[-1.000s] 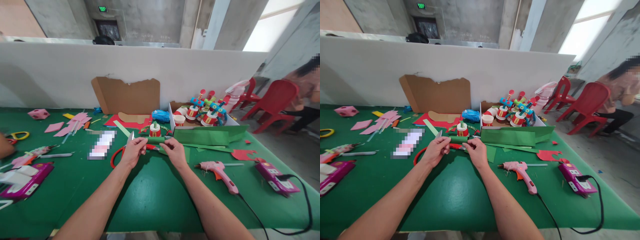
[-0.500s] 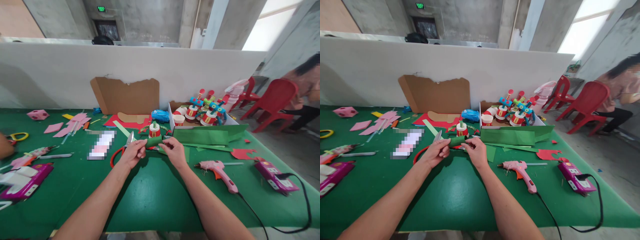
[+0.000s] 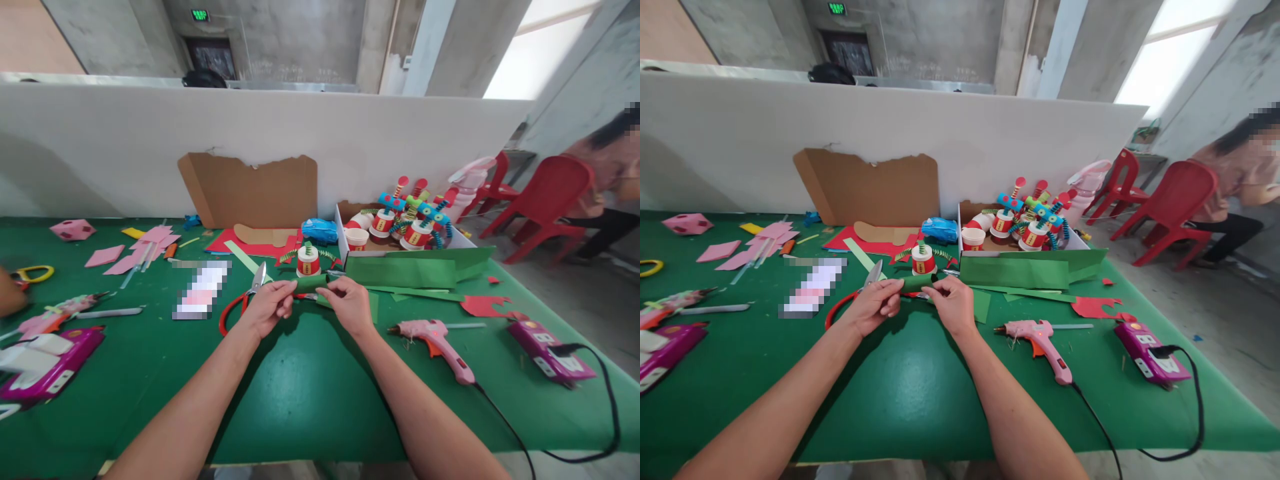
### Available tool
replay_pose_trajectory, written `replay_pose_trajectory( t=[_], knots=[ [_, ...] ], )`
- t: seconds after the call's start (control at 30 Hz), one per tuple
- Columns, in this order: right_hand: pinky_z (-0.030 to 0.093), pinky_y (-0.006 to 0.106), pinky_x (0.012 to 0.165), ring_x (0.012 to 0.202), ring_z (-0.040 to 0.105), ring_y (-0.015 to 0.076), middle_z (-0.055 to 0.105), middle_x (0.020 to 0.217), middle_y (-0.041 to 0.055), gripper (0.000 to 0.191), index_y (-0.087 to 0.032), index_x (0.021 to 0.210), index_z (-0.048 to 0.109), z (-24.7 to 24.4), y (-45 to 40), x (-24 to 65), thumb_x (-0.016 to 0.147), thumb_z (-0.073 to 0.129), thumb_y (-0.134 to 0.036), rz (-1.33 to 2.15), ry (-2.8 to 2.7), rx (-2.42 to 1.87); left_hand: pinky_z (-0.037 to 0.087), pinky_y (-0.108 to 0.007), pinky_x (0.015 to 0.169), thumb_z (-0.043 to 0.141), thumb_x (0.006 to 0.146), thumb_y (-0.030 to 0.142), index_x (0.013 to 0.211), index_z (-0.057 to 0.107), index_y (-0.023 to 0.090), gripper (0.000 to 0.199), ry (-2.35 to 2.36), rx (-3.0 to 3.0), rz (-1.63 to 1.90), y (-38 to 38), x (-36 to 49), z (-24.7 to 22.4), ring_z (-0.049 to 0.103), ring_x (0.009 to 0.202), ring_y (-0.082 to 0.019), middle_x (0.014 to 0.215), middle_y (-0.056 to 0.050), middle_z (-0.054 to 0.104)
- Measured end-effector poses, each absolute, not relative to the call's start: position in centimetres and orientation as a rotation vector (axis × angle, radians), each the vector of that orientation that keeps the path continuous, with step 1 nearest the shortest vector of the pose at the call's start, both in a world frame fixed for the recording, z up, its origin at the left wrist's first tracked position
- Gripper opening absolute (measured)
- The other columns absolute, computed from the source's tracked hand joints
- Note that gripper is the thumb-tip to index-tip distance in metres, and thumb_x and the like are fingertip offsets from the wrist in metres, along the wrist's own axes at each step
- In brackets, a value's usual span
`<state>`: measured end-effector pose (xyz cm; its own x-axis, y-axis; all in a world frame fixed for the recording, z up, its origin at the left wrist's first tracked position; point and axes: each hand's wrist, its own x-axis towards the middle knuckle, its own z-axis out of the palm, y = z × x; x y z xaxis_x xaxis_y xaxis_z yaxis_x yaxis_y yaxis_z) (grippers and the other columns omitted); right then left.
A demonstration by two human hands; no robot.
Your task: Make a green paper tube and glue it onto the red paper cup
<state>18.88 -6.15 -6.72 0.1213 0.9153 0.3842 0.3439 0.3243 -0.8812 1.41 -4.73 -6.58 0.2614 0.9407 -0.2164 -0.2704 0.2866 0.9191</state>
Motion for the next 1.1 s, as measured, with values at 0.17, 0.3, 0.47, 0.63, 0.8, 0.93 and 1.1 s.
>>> replay_pose_trajectory(
  t=[0.17,0.3,0.47,0.63,0.8,0.93,1.1],
  knots=[
    [0.034,0.025,0.051,0.050,0.041,0.0113,0.049,0.054,-0.0026,0.033,-0.021,0.049,0.055,-6.8,-6.2,19.0,0.072,0.067,-0.042,0.592,-1.475,-1.242,0.028,-0.017,0.036,0.081,0.060,0.047,0.062,0.053,0.017,0.042,0.963,0.901,0.976,-4.7,1.4,-6.8,0.030,0.031,-0.001,0.037,0.010,0.043],
    [0.035,0.025,0.051,0.051,0.042,0.0112,0.050,0.054,-0.0021,0.035,-0.021,0.049,0.053,-6.7,-6.2,18.9,0.072,0.068,-0.043,0.604,-1.488,-1.234,0.029,-0.017,0.036,0.081,0.058,0.046,0.063,0.054,0.017,0.040,0.972,0.904,0.998,-4.7,1.3,-6.9,0.030,0.030,-0.002,0.037,0.010,0.044],
    [0.034,0.023,0.047,0.046,0.038,0.0088,0.046,0.048,-0.0063,0.030,-0.019,0.064,0.063,-6.8,-5.9,18.9,0.062,0.075,-0.047,0.913,-1.303,-1.215,0.027,-0.019,0.035,0.078,0.061,0.044,0.064,0.060,0.017,0.033,1.151,1.076,1.173,-4.6,1.4,-6.8,0.038,0.032,-0.005,0.043,0.006,0.053],
    [0.039,0.022,0.045,0.042,0.039,0.0062,0.051,0.051,-0.0069,0.035,-0.018,0.077,0.066,-6.6,-5.7,19.3,0.063,0.074,-0.048,1.357,-1.047,-1.097,0.035,-0.022,0.044,0.073,0.066,0.034,0.062,0.067,0.019,0.017,1.233,1.388,1.236,-5.1,1.7,-6.4,0.046,0.038,-0.009,0.043,0.004,0.057],
    [0.048,0.023,0.061,0.057,0.054,0.0088,0.063,0.064,-0.0030,0.025,-0.018,0.070,0.069,-6.3,-5.7,19.4,0.059,0.078,-0.038,1.338,-1.073,-1.022,0.047,-0.027,0.059,0.065,0.070,0.032,0.083,0.065,0.018,0.019,1.069,1.295,1.217,-5.3,1.7,-6.3,0.060,0.051,-0.014,0.050,0.003,0.063],
    [0.051,0.027,0.070,0.064,0.060,0.0114,0.067,0.068,-0.0021,0.022,-0.018,0.073,0.069,-6.7,-5.7,19.0,0.061,0.078,-0.034,1.347,-1.066,-0.989,0.048,-0.026,0.056,0.062,0.077,0.041,0.107,0.053,0.020,0.037,0.955,1.110,1.312,-5.1,1.5,-6.0,0.062,0.054,-0.012,0.085,-0.002,0.070],
    [0.052,0.031,0.079,0.073,0.066,0.0157,0.070,0.076,0.0002,0.025,-0.019,0.080,0.069,-7.3,-5.8,18.7,0.062,0.079,-0.033,1.407,-1.092,-0.958,0.051,-0.026,0.060,0.073,0.071,0.040,0.116,0.056,0.018,0.053,0.946,1.236,1.208,-5.2,1.7,-5.5,0.062,0.061,-0.012,0.096,-0.005,0.068]
  ],
)
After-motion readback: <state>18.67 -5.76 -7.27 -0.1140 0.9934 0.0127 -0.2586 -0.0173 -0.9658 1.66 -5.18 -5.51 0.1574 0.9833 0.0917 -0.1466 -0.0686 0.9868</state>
